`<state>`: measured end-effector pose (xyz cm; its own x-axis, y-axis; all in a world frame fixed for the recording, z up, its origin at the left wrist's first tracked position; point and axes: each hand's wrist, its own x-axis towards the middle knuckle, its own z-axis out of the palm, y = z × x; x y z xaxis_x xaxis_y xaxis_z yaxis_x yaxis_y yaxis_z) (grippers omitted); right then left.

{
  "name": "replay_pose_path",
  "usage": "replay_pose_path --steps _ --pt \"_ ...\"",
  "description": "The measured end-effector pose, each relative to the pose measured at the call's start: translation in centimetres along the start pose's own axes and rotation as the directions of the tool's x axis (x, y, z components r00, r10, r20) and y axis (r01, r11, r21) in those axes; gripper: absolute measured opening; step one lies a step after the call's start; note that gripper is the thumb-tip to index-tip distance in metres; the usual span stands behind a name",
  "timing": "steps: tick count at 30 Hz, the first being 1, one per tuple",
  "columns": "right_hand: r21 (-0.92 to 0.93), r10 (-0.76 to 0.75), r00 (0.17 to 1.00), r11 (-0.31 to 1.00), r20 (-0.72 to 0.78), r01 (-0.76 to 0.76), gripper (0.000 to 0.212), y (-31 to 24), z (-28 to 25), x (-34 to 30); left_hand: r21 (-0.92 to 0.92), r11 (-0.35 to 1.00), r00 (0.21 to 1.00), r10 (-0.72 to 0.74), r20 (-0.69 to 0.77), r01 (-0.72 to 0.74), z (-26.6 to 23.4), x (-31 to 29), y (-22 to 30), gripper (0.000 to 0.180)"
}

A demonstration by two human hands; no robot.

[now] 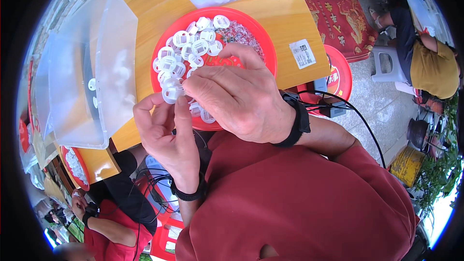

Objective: Assembling small white plastic components by hand in a manufacturing setting.

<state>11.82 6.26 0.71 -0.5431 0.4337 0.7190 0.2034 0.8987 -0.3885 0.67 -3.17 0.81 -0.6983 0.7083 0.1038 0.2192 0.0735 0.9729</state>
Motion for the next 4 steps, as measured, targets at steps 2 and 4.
replay_pose_path --steps 2,4 --pt "-0.001 -0.006 1.0 1.0 0.015 0.006 0.023 -0.01 -0.01 0.02 0.03 0.999 1.0 0.022 -0.013 -0.021 0.05 -0.09 -0.2 0.026" --pt "0.015 0.005 0.999 1.0 0.039 -0.005 0.024 -0.08 -0.03 0.05 0.091 0.993 0.997 0.076 -0.011 -0.075 0.06 -0.19 -0.19 0.029"
